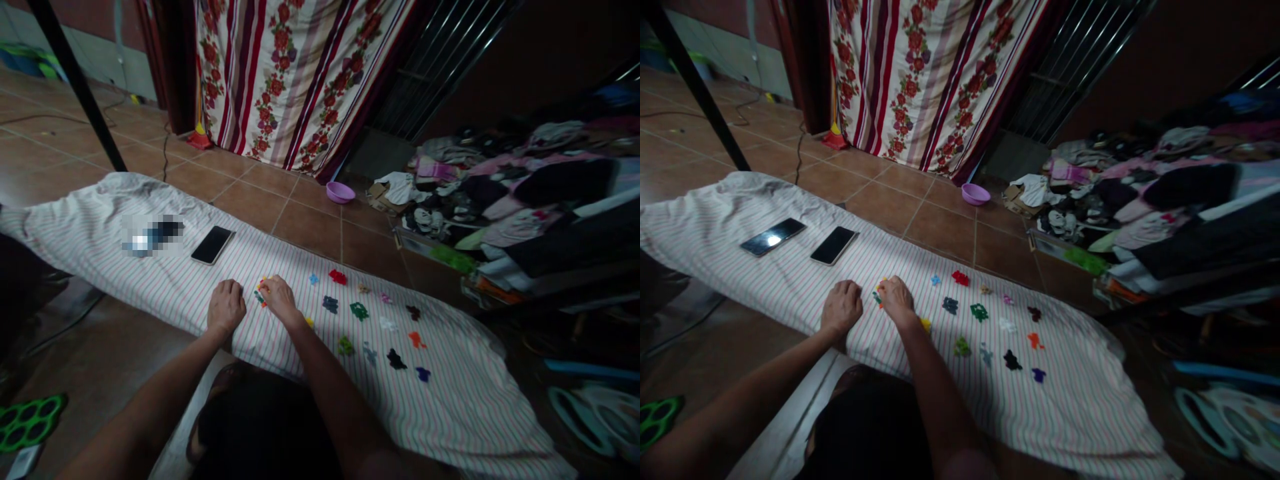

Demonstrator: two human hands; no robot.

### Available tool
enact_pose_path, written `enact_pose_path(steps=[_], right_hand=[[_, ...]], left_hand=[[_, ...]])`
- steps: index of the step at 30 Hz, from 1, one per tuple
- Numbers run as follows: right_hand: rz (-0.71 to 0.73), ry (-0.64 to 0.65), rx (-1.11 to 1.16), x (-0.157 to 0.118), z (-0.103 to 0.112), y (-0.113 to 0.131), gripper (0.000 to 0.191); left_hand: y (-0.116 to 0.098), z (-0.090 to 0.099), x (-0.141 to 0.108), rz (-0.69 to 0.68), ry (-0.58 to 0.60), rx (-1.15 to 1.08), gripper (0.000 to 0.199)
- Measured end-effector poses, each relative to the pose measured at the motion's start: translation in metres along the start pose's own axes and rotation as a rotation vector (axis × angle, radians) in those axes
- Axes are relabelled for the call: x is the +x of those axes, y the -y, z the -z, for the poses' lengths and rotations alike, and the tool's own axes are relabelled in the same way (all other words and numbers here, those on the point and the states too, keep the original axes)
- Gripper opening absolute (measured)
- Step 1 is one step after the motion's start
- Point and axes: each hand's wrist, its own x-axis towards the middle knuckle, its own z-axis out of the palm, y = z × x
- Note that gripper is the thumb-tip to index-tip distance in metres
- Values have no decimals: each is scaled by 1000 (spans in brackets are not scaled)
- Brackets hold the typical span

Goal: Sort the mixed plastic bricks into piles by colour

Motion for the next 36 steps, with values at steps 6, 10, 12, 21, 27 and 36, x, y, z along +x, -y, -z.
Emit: enact_pose_path(steps=[6, 10, 12, 21, 27, 36], right_hand=[[-67, 39, -64, 2, 2, 4, 17], [-51, 17, -26, 3, -1, 3, 11], [-41, -3, 3, 4, -4, 2, 9], [-49, -112, 94, 4, -15, -1, 5], [-34, -208, 185, 2, -15, -10, 3], [-98, -257, 327, -6, -13, -24, 7]], left_hand=[[-1, 2, 1, 13, 14, -15, 10], [-2, 3, 1, 19, 19, -19, 10], [-2, 3, 1, 19, 16, -19, 10], [-2, 4, 0, 13, 23, -16, 11], [-3, 5, 0, 17, 13, -2, 10], [-2, 5, 0, 0, 2, -10, 11]])
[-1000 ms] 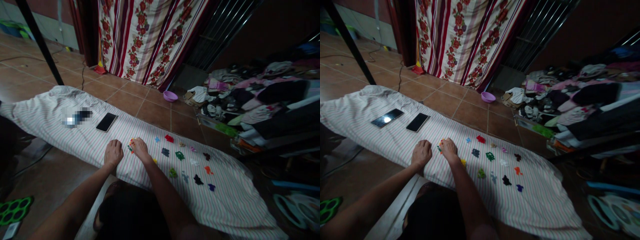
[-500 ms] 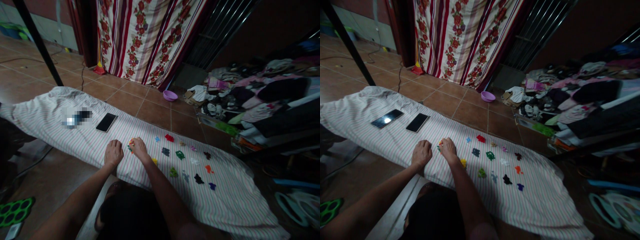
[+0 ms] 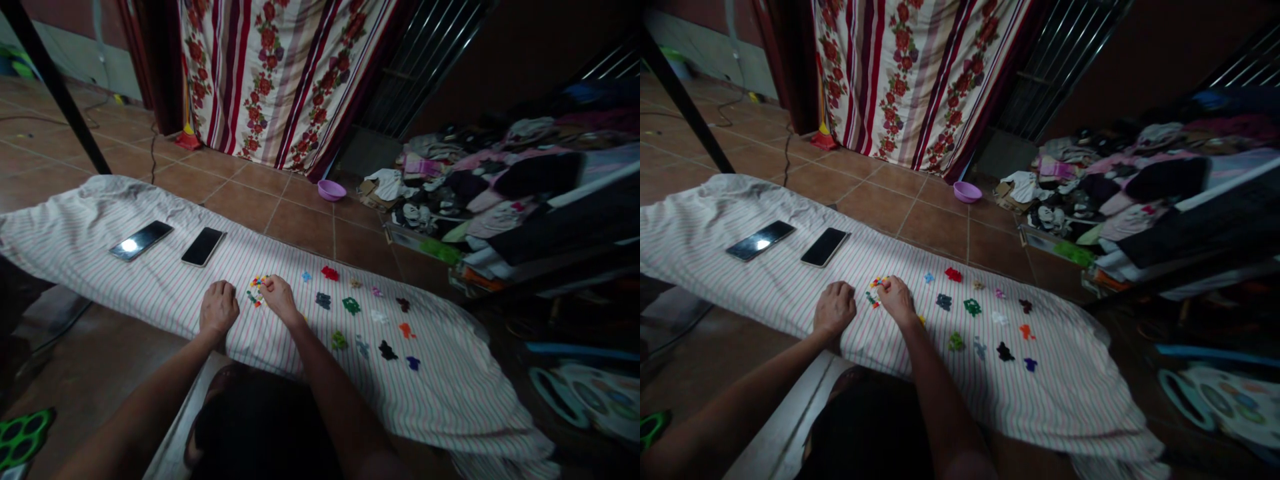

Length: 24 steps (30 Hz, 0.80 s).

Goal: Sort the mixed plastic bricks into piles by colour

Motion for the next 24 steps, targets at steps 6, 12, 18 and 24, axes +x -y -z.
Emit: enact_pose_path(steps=[6, 12, 18, 24], right_hand=[[-92, -121, 10, 0, 23, -21, 12], [-193, -272, -55, 4, 62, -55, 16], [-432, -397, -128, 6, 102, -94, 15], [-546, -439, -216, 7, 123, -126, 14]], left_hand=[[0, -1, 0, 2, -4, -20, 12], [1, -1, 0, -8, 0, -10, 12], [1, -1, 0, -8, -1, -25, 11], [2, -3, 0, -21, -13, 9, 11]])
